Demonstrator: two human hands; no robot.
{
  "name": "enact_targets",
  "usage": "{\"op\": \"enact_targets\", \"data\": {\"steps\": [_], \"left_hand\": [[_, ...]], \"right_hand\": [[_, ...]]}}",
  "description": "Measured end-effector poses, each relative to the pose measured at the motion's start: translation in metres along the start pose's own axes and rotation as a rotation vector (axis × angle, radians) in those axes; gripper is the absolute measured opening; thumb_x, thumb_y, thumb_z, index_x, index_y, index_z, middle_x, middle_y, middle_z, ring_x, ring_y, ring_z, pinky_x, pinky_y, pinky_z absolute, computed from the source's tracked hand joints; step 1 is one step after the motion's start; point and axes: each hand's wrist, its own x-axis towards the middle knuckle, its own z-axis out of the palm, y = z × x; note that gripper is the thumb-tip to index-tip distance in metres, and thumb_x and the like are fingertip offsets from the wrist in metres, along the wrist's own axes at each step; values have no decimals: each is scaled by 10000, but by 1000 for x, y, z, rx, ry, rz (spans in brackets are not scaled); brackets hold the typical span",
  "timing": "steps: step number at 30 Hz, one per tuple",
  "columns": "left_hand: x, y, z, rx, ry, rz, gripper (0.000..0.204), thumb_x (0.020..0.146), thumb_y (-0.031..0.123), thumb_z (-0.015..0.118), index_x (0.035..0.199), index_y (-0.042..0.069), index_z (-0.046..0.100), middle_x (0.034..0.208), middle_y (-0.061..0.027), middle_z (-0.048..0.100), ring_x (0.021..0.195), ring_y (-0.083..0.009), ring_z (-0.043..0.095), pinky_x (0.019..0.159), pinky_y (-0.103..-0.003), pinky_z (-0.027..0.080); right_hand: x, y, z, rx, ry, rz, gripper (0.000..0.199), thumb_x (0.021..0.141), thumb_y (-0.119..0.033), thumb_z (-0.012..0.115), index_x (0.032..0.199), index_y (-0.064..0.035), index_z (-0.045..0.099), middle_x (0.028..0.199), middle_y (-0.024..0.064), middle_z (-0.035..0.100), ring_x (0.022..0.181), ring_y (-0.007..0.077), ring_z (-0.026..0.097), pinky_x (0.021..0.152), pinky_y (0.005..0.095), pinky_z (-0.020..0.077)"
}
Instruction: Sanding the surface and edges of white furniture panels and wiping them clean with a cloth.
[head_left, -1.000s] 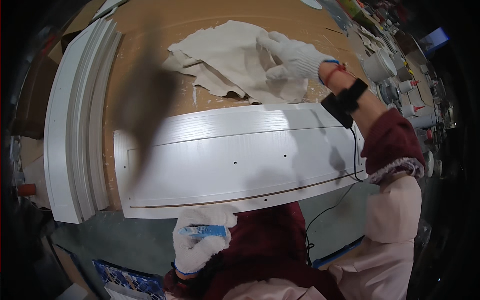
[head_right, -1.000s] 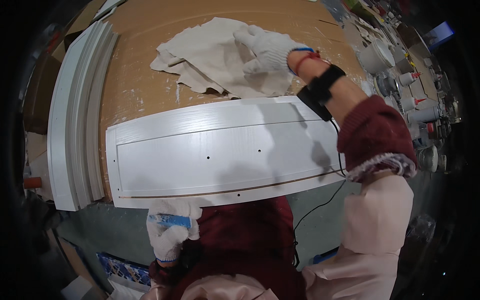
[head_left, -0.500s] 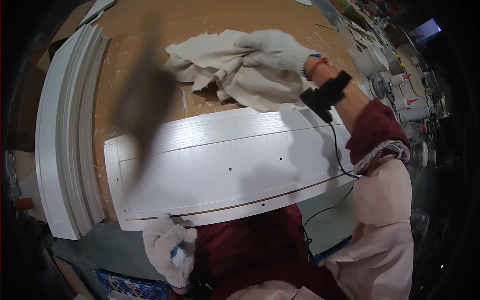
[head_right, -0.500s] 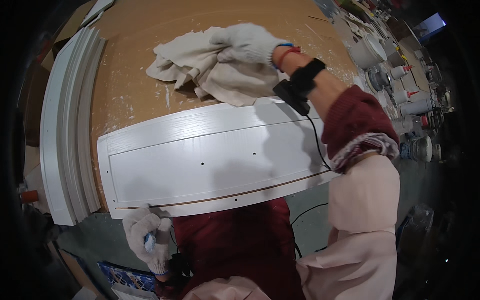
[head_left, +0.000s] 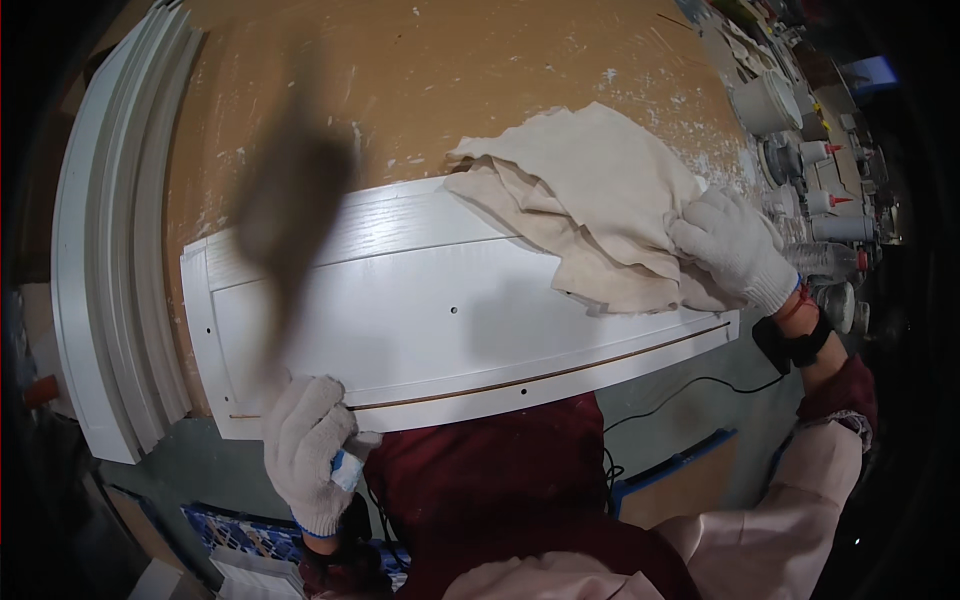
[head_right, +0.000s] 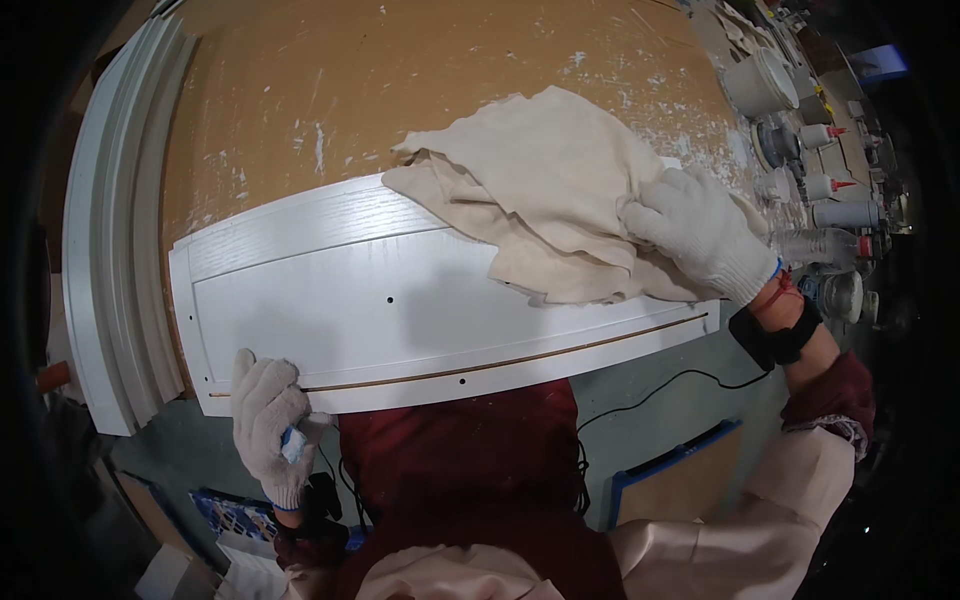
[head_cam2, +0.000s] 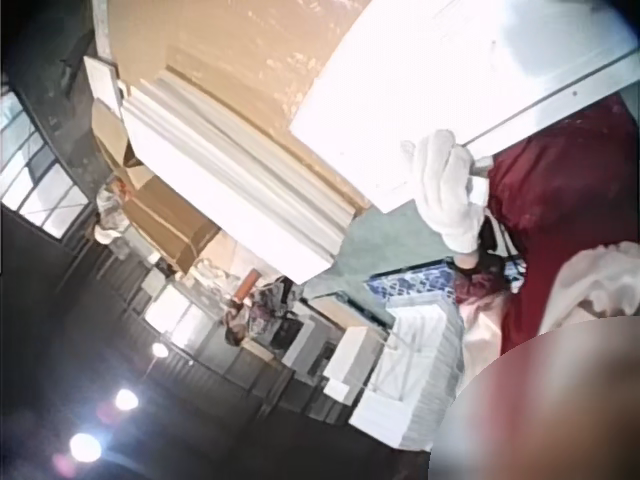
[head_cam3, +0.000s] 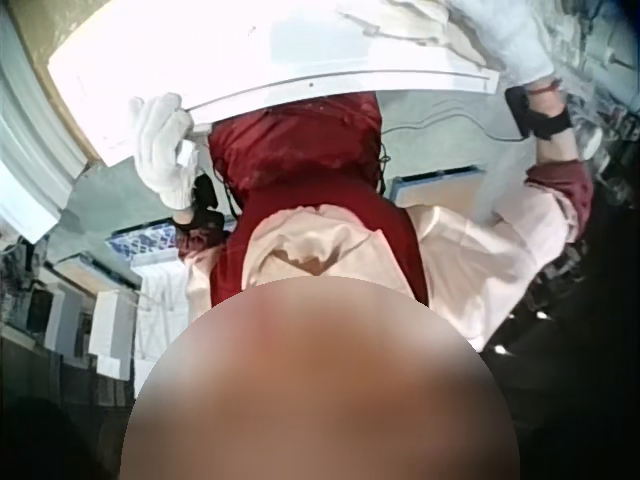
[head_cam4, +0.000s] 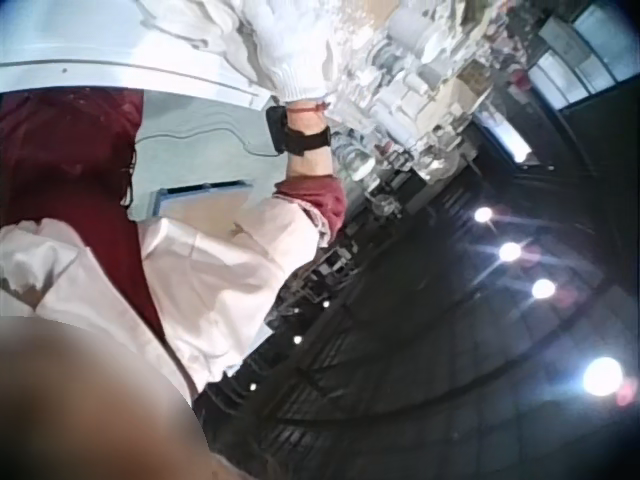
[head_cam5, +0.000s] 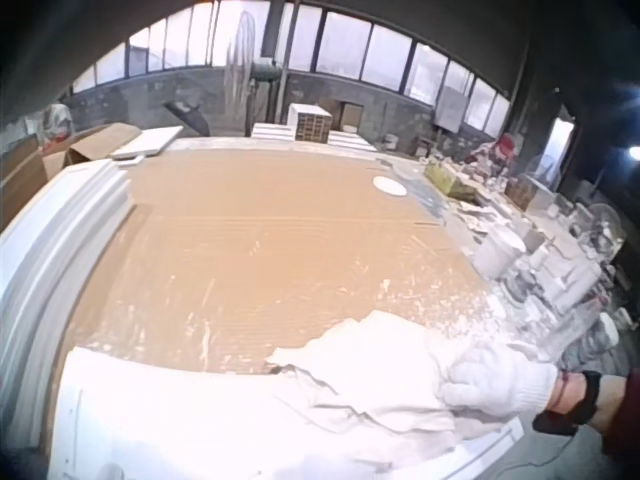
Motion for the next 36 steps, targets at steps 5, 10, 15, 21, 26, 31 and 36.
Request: {"op": "enact_targets", "data": {"steps": [5, 10, 15, 21, 26, 31, 36], "left_hand": [[-1, -8, -6, 2, -40, 40, 415, 612, 162, 835, 934, 78, 586, 1045, -106, 655, 986, -341, 638, 1037, -592, 435], [2, -6, -4, 19, -21, 45, 397, 601, 143, 829, 908, 75, 586, 1015, -107, 662, 966, -349, 641, 1042, -599, 426], [12, 0, 8, -108, 2, 72, 358, 595, 100, 795, 869, 62, 567, 980, -122, 649, 960, -366, 635, 1039, -605, 403], [4, -4, -9, -32, -40, 38, 264, 663, 86, 751, 854, 59, 571, 983, -128, 646, 954, -345, 633, 1078, -587, 369], [6, -5, 1, -85, -28, 54, 261, 695, 85, 743, 898, 67, 581, 1016, -119, 656, 990, -329, 640, 1094, -592, 366], [4, -7, -1, -48, -14, 80, 275, 690, 84, 750, 909, 67, 584, 1026, -117, 659, 995, -330, 639, 1097, -599, 363], [6, -8, -1, -89, -21, 70, 280, 687, 74, 754, 910, 57, 585, 1030, -128, 661, 997, -340, 638, 1101, -616, 348]], "right_hand": [[35, -9, -2, 96, 25, -61, 244, 741, -193, 672, 963, -152, 579, 831, 37, 541, 823, 258, 592, 685, 401, 471], [104, -55, -5, 190, 174, -179, 146, 767, -150, 630, 906, -129, 590, 830, 47, 549, 792, 259, 593, 652, 384, 500], [153, -106, 12, 237, 589, -149, 127, 770, -197, 658, 813, -82, 690, 735, 121, 666, 683, 293, 668, 617, 378, 550], [66, -34, -40, 872, 468, 114, 426, 801, -149, 744, 1195, -47, 619, 1170, 130, 623, 1091, 236, 599, 922, 366, 497], [-21, -26, -99, 809, 166, 686, 336, 708, -104, 826, 1011, -62, 686, 1034, 72, 666, 978, 201, 626, 824, 365, 504], [-55, -56, -44, 525, 70, 261, 281, 732, -135, 798, 962, -78, 648, 995, 94, 615, 900, 317, 621, 778, 400, 498], [-50, -75, -25, 421, 103, 169, 335, 759, -194, 796, 1035, -106, 628, 1030, 87, 609, 881, 316, 634, 777, 408, 497]]}}
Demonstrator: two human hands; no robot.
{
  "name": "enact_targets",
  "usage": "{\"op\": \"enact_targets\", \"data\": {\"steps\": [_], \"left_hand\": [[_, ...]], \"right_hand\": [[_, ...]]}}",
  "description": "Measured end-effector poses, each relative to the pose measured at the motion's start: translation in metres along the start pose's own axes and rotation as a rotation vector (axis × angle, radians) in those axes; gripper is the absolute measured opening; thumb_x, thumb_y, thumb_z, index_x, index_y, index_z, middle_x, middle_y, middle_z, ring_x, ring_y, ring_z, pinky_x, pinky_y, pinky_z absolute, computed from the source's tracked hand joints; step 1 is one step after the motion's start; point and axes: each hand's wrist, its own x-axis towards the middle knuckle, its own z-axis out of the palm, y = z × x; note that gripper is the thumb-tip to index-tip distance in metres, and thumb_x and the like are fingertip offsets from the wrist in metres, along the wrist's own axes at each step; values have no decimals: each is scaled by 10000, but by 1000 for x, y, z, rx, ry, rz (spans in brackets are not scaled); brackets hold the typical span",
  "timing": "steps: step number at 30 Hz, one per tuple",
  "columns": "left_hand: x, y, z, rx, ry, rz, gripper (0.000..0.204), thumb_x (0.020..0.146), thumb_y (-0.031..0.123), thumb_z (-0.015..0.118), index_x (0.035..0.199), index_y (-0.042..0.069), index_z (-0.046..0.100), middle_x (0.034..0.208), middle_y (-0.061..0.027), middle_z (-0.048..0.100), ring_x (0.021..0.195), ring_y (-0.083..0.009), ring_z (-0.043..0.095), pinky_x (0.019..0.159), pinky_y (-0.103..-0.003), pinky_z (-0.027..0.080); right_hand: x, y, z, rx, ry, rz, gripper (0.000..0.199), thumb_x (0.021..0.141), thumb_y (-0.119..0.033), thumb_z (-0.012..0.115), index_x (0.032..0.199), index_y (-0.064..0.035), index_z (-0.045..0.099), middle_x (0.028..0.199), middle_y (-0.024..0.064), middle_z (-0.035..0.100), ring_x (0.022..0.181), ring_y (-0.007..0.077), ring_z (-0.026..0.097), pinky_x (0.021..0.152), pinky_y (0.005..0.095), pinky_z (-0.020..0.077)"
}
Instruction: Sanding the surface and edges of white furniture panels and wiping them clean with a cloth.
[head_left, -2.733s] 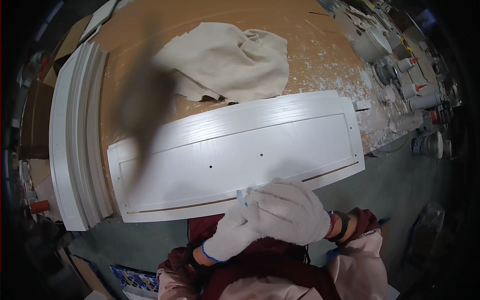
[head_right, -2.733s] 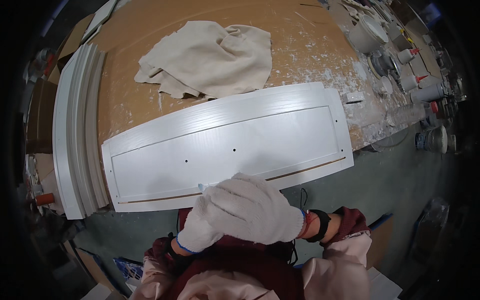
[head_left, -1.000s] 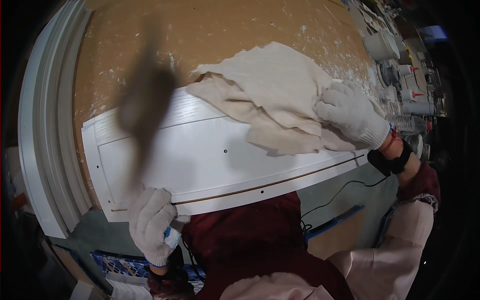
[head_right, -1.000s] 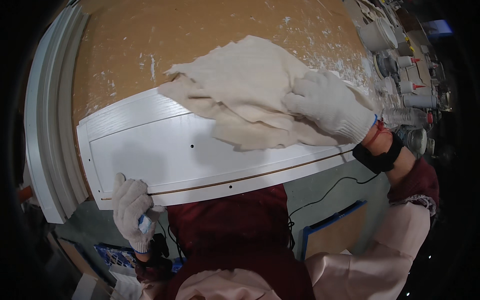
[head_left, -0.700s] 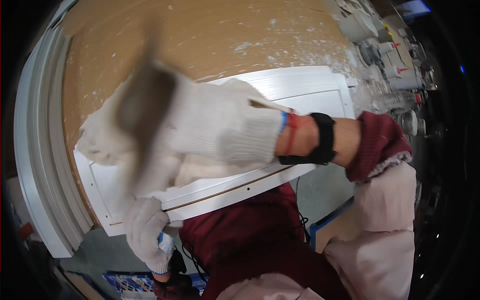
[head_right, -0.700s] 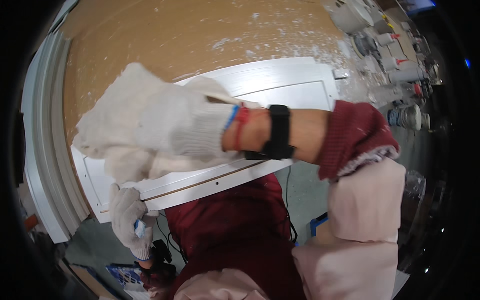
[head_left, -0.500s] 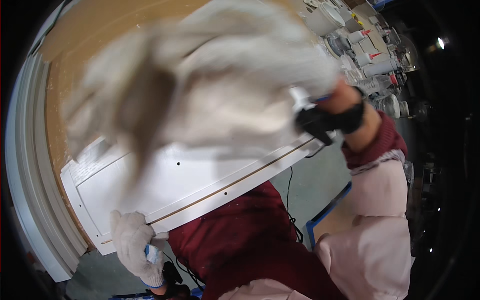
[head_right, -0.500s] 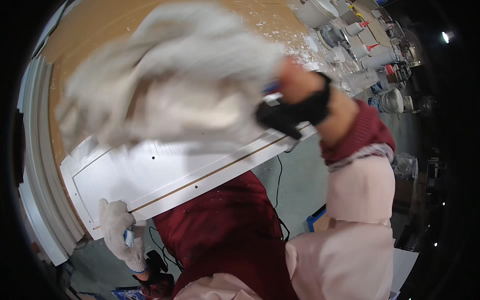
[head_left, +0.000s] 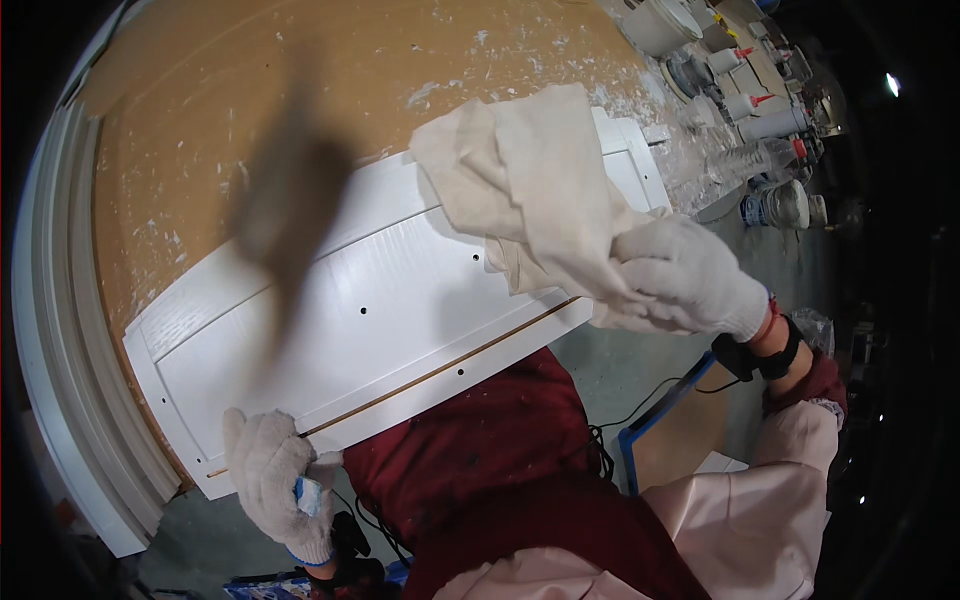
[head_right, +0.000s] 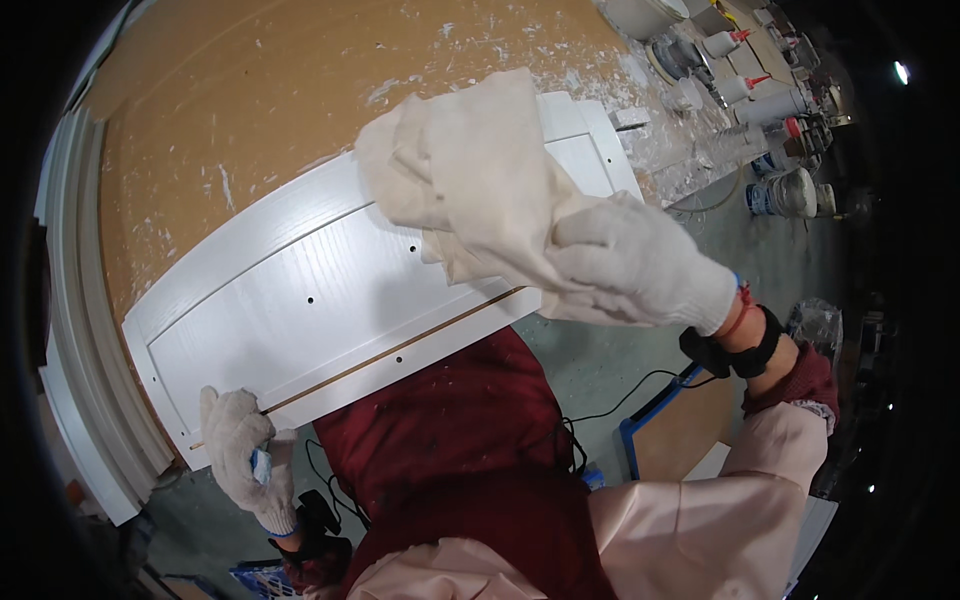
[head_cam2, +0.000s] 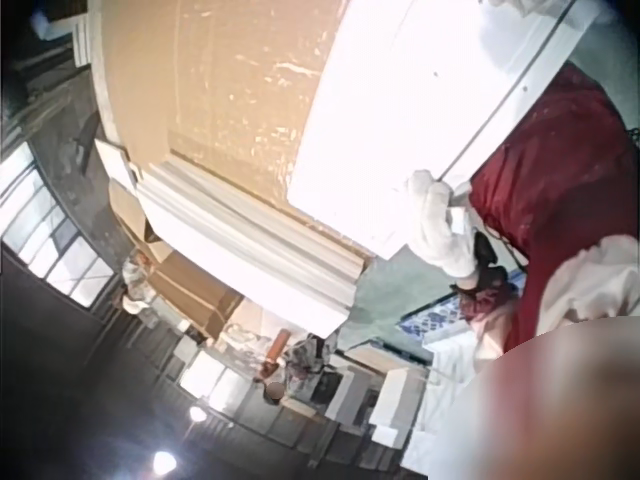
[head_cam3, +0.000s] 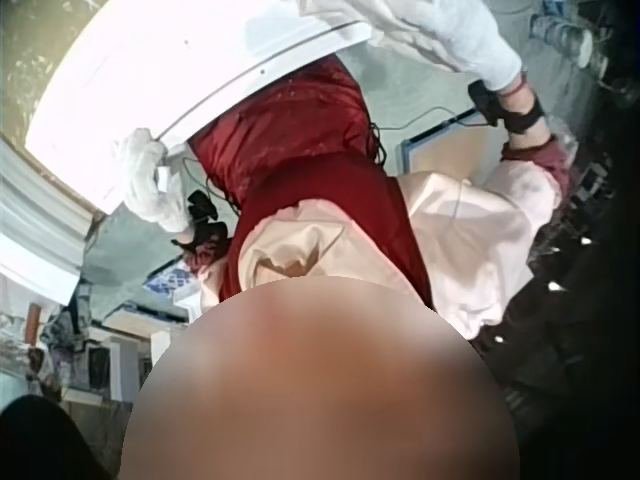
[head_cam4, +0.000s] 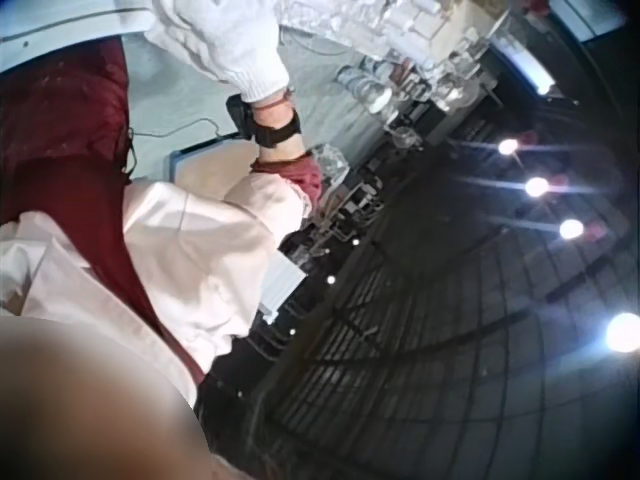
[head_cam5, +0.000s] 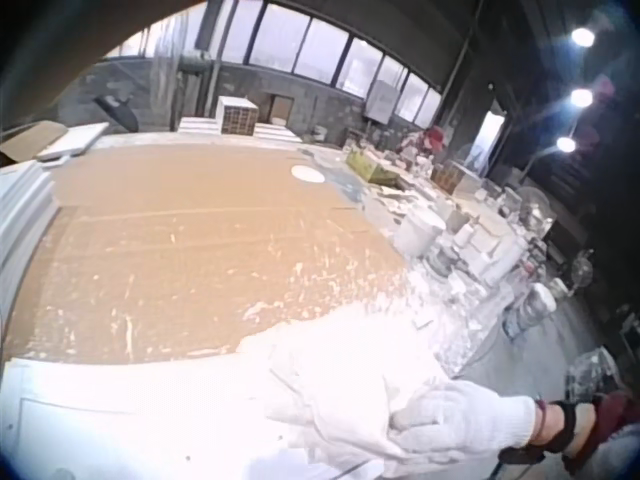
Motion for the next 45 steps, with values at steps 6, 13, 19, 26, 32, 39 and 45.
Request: {"op": "enact_targets", "data": {"steps": [6, 13, 19, 26, 32, 39, 45], "left_hand": [[3, 5, 1, 31, -45, -24, 265, 710, 95, 758, 912, 44, 594, 1062, -139, 663, 1016, -361, 634, 1123, -625, 317], [13, 12, 8, -21, 22, 22, 383, 638, 159, 709, 710, 49, 349, 737, -129, 401, 636, -290, 319, 647, -396, 270], [23, 18, 4, -20, -42, 39, 373, 630, 130, 693, 704, 57, 335, 710, -116, 327, 617, -288, 298, 635, -391, 247], [27, 20, 6, 1, -19, 62, 378, 605, 71, 690, 699, 63, 324, 699, -105, 294, 608, -277, 285, 635, -376, 234], [27, 22, 1, 4, -98, 72, 375, 625, 57, 685, 701, 66, 319, 703, -88, 287, 617, -261, 283, 642, -376, 236], [24, 21, 2, -23, -46, 96, 356, 685, 75, 683, 729, 73, 330, 727, -96, 299, 647, -265, 295, 648, -383, 245], [22, 20, 1, -30, -39, 118, 293, 720, 67, 681, 745, 54, 390, 744, -112, 376, 659, -279, 343, 666, -399, 287]], "right_hand": [[-5, -17, 42, 28, 159, -48, 323, 806, -173, 734, 1078, -73, 590, 960, 89, 587, 792, 303, 614, 696, 424, 493], [32, -89, 90, -112, 407, 12, 384, 727, -116, 635, 1103, -36, 632, 961, 72, 599, 745, 210, 617, 611, 331, 485], [-12, -61, 86, -114, 422, 315, 328, 729, -147, 669, 1056, -122, 674, 951, 71, 625, 824, 256, 638, 702, 363, 512], [-46, -16, 81, -282, 577, 492, 435, 684, -134, 758, 1110, -102, 678, 975, 103, 668, 898, 319, 649, 768, 406, 518], [2, -74, 97, -174, 517, 324, 463, 707, -157, 739, 1162, -84, 692, 1117, 70, 663, 1007, 261, 628, 856, 389, 508], [-25, -35, 93, -33, 444, 415, 398, 701, -155, 764, 1085, -98, 675, 1072, 68, 661, 997, 280, 631, 882, 384, 492], [-74, 7, 71, -148, 532, 609, 367, 749, 3, 673, 1112, -52, 670, 1088, 107, 683, 1011, 283, 652, 891, 361, 511]]}}
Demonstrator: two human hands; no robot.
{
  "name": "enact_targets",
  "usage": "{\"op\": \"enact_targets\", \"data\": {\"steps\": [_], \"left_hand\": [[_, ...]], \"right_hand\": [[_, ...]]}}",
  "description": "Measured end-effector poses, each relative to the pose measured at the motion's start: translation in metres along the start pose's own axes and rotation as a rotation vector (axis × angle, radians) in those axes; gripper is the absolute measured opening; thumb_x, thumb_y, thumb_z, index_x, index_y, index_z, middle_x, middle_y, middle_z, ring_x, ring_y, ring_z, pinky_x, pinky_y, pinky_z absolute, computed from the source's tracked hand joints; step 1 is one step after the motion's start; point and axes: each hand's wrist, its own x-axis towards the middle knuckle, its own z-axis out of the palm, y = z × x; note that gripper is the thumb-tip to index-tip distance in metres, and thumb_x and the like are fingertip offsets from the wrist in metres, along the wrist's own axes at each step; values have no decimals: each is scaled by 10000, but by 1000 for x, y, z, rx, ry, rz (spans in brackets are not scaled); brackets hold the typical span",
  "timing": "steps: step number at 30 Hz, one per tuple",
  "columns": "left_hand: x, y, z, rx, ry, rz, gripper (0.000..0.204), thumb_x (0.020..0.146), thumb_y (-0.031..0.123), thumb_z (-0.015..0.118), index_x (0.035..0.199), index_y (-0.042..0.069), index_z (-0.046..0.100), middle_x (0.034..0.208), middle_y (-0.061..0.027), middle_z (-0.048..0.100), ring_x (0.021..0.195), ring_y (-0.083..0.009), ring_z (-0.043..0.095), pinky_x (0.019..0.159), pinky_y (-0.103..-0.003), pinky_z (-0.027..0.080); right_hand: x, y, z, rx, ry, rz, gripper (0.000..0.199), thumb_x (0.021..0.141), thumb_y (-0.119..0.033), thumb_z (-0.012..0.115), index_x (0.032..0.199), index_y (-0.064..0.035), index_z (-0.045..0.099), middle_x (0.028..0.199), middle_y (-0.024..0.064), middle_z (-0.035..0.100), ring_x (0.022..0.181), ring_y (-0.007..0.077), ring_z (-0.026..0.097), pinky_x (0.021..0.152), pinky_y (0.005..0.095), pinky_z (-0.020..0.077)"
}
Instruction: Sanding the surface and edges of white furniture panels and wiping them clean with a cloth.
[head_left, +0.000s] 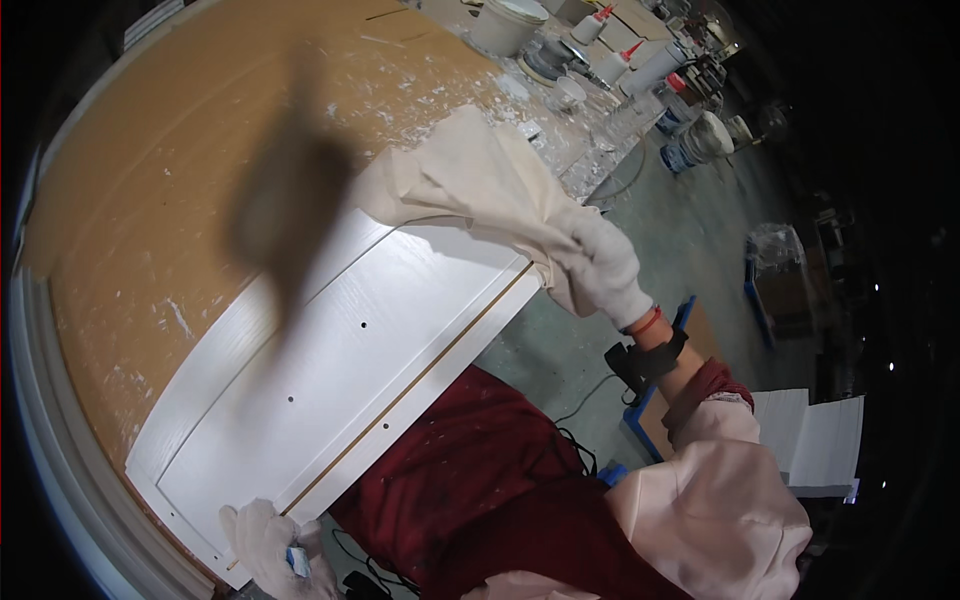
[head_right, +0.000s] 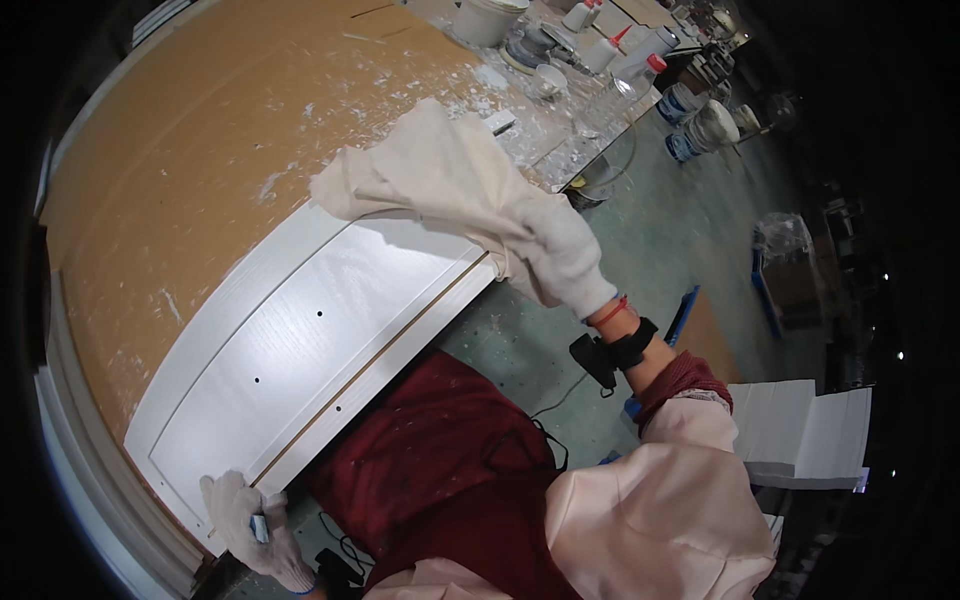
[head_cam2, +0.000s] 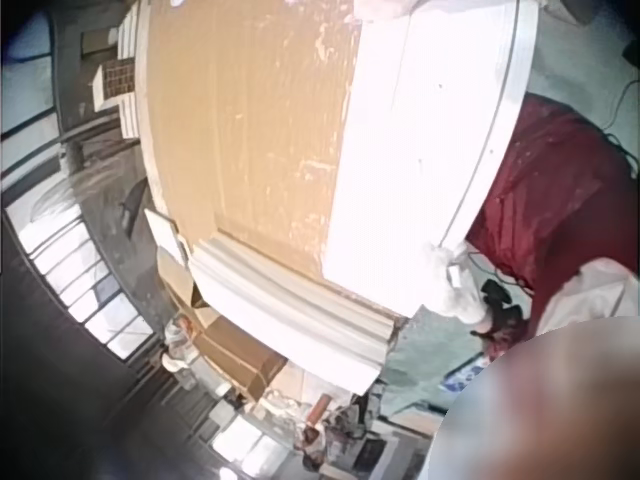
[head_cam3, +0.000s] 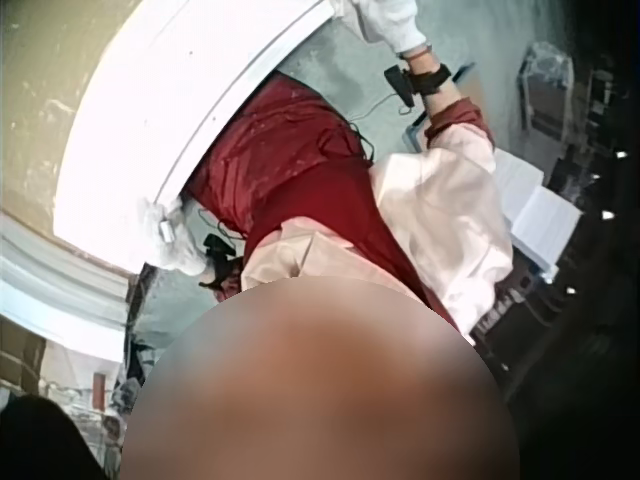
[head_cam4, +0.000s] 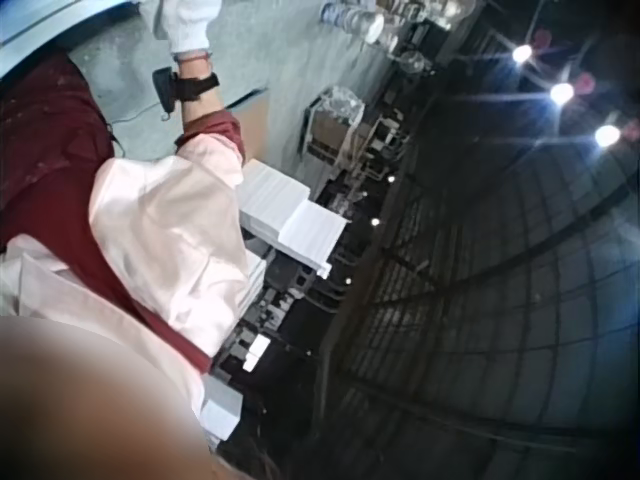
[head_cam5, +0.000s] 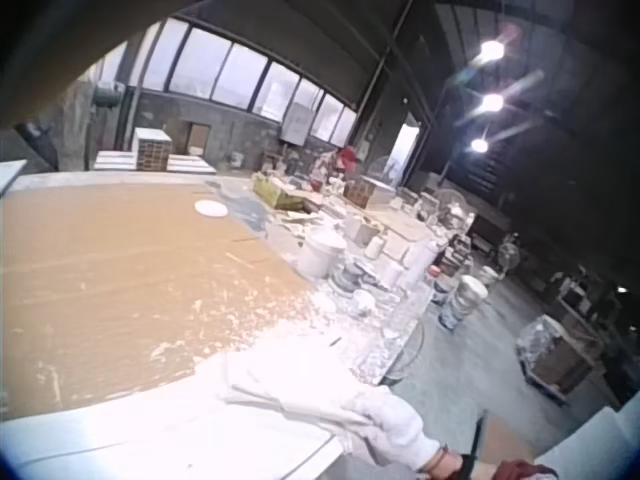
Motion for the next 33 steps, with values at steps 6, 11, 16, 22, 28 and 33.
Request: {"op": "enact_targets", "data": {"steps": [6, 11, 16, 22, 28, 33], "left_hand": [[-5, -1, 2, -11, 51, 34, 240, 735, 28, 680, 793, 36, 447, 780, -127, 452, 672, -281, 386, 681, -414, 328], [-11, -4, 7, 33, 97, 75, 224, 759, 34, 698, 828, 27, 485, 837, -141, 518, 717, -290, 446, 747, -446, 379], [-16, -8, 0, -48, -10, -18, 229, 757, 48, 720, 854, 24, 514, 906, -164, 571, 778, -314, 500, 835, -495, 405], [-9, -4, 3, -56, 22, 32, 215, 752, 45, 701, 820, 27, 498, 843, -147, 516, 724, -285, 429, 726, -415, 343], [-14, -10, 1, -62, 15, 65, 228, 739, 56, 717, 833, 24, 512, 896, -163, 557, 775, -300, 484, 790, -449, 386], [-22, -10, 6, 0, 87, 19, 219, 736, 31, 713, 843, 19, 523, 939, -167, 592, 825, -321, 514, 962, -524, 386]], "right_hand": [[-10, 30, -38, 970, 693, 613, 302, 901, -41, 583, 1196, 24, 601, 1120, 78, 671, 974, 150, 645, 872, 288, 526], [-35, 11, -29, 773, 479, 611, 343, 874, 13, 610, 1216, 30, 597, 1117, 79, 670, 1009, 162, 640, 894, 300, 518], [-32, 1, 7, 273, 228, 14, 383, 762, 6, 704, 1138, -44, 657, 1042, 118, 683, 984, 309, 653, 872, 376, 510], [-21, 40, -2, -53, 87, 6, 414, 728, -48, 695, 1140, -89, 671, 1004, 123, 684, 980, 330, 644, 865, 381, 509], [-52, 99, -73, 567, 697, 666, 418, 881, 22, 565, 1299, 9, 575, 1250, 85, 630, 1169, 166, 583, 1020, 299, 454], [-93, 101, -151, 706, 682, 538, 486, 935, -144, 658, 1359, 50, 520, 1317, 111, 597, 1193, 175, 579, 1028, 304, 455]]}}
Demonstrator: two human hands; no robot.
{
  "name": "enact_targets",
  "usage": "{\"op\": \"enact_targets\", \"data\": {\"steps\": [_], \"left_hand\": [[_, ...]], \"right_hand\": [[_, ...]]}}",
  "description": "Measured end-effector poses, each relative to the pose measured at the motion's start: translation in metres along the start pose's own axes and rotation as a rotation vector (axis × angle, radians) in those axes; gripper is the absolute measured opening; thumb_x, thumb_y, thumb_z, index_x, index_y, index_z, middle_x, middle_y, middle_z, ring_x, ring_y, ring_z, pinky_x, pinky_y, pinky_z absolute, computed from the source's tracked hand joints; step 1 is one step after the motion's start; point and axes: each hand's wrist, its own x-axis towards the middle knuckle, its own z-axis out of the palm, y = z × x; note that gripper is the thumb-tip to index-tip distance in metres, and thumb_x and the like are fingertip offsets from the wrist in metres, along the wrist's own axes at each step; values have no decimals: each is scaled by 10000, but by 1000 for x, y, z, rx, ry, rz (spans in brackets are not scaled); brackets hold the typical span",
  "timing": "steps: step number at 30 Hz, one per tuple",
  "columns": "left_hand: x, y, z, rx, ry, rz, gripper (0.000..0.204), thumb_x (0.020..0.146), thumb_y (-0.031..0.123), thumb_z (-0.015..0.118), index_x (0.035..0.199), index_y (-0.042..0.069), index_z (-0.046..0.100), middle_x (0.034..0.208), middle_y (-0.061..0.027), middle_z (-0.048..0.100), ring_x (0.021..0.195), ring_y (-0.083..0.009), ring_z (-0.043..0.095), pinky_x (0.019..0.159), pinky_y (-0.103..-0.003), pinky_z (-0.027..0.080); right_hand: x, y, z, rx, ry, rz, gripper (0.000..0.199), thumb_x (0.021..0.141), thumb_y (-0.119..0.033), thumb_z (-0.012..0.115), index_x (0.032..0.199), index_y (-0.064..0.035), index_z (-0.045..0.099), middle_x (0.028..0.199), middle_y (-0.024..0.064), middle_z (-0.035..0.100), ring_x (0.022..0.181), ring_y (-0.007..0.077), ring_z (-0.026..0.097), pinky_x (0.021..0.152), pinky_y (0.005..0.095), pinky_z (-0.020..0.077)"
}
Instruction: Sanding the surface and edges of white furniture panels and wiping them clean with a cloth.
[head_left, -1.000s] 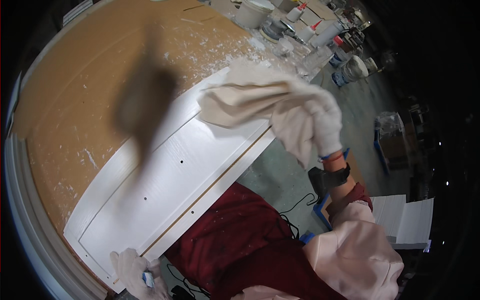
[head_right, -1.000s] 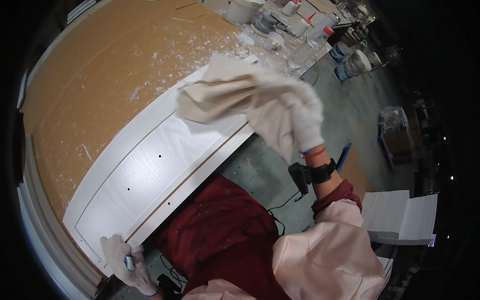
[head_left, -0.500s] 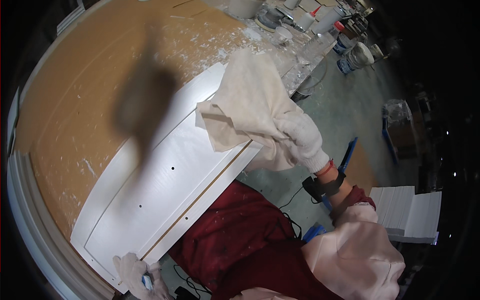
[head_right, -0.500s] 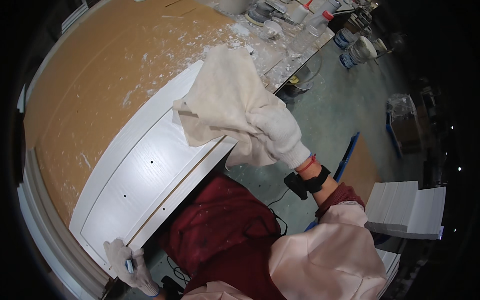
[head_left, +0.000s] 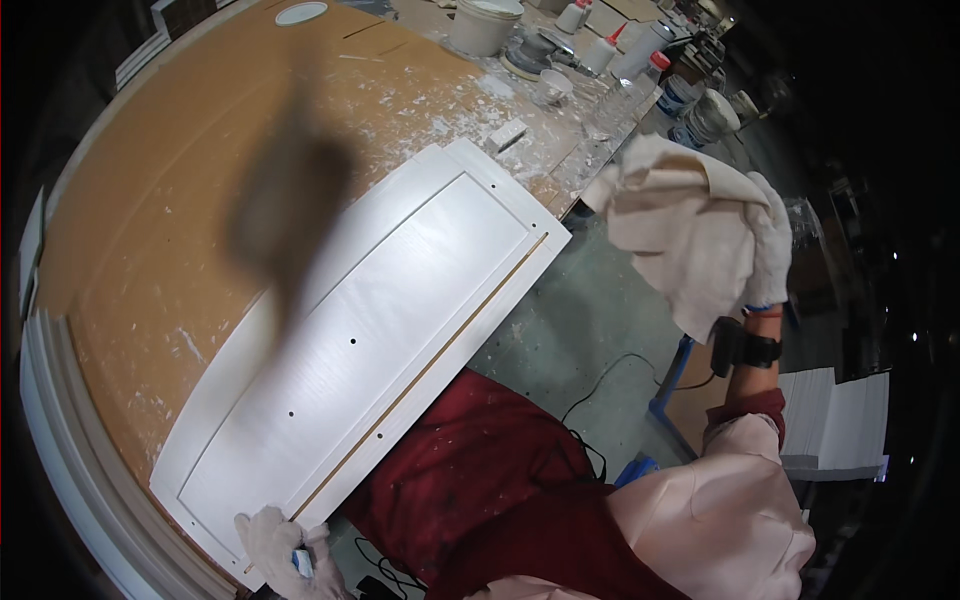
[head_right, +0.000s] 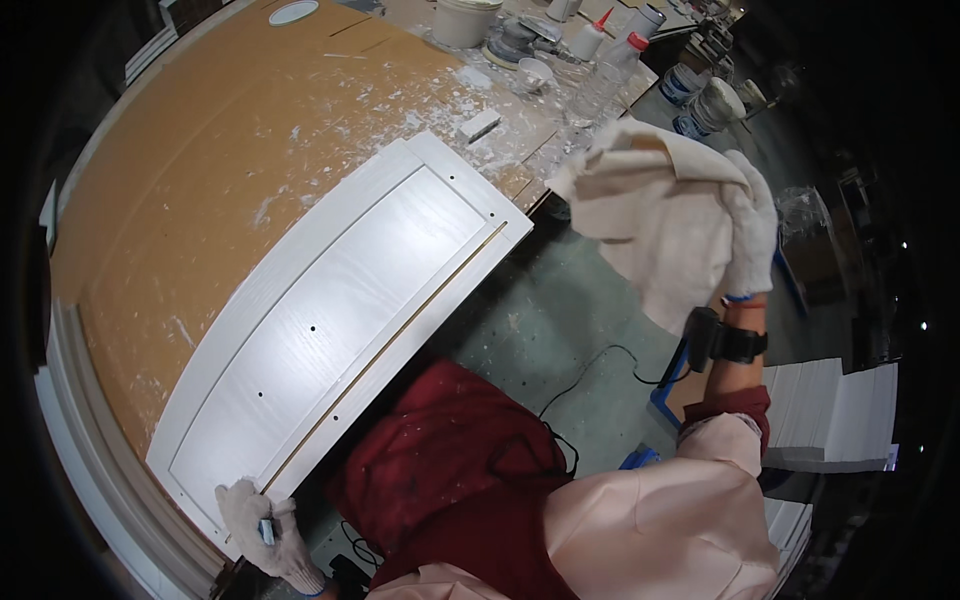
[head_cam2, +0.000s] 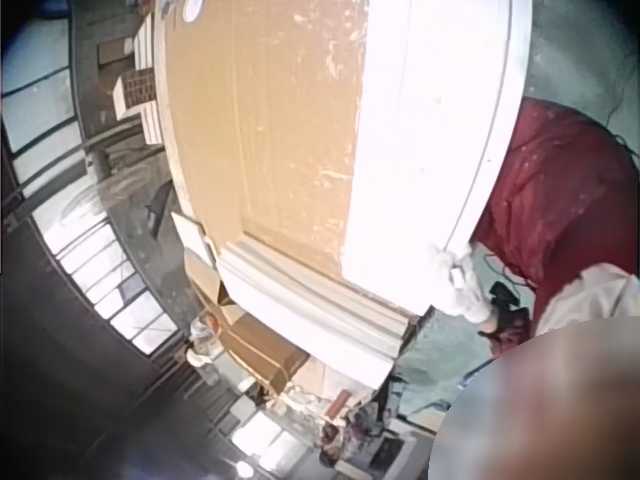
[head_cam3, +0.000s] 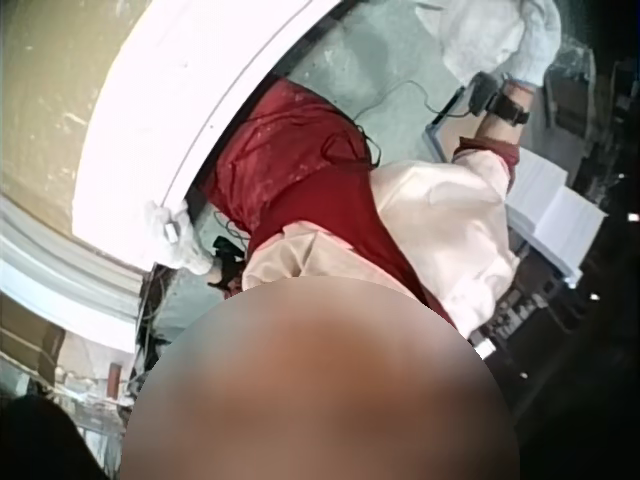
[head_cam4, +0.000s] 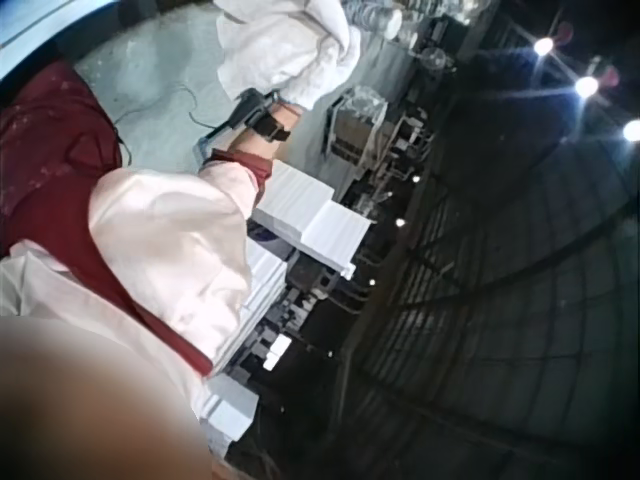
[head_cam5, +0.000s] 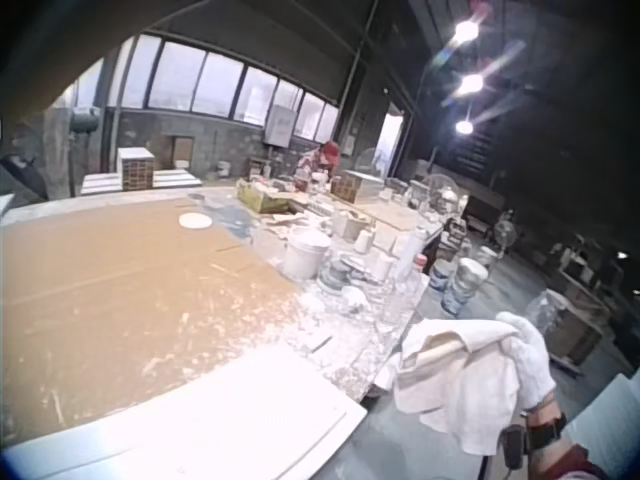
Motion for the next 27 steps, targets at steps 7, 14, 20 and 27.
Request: {"op": "enact_targets", "data": {"steps": [7, 14, 20, 27], "left_hand": [[2, 1, 1, -38, -2, -21, 219, 744, 30, 712, 841, 22, 515, 930, -158, 580, 821, -313, 491, 885, -487, 399], [11, 5, 0, -59, -48, -22, 220, 739, 27, 693, 815, 38, 487, 826, -138, 500, 743, -281, 426, 720, -414, 342], [-8, -12, -2, -10, -30, 20, 298, 633, -1, 699, 786, 61, 450, 773, -105, 465, 677, -257, 399, 675, -403, 308], [-44, -33, -14, -300, -104, -173, 308, 932, 22, 564, 1229, -63, 567, 1264, -347, 527, 980, -357, 600, 805, -442, 570]], "right_hand": [[0, -25, 41, -530, -310, -82, 303, 777, -54, 639, 1071, 2, 680, 1026, 71, 635, 1009, 199, 606, 931, 327, 478], [29, -3, 187, -936, -787, -366, 221, 777, -144, 647, 986, -77, 674, 1026, 122, 637, 977, 330, 614, 849, 401, 501], [23, 17, 231, -945, -976, -443, 207, 770, -114, 647, 976, -105, 670, 996, 107, 615, 971, 329, 611, 827, 404, 505], [35, 26, 263, -911, -943, -489, 234, 776, -101, 640, 1007, -124, 669, 1037, 97, 608, 987, 317, 605, 837, 416, 499]]}}
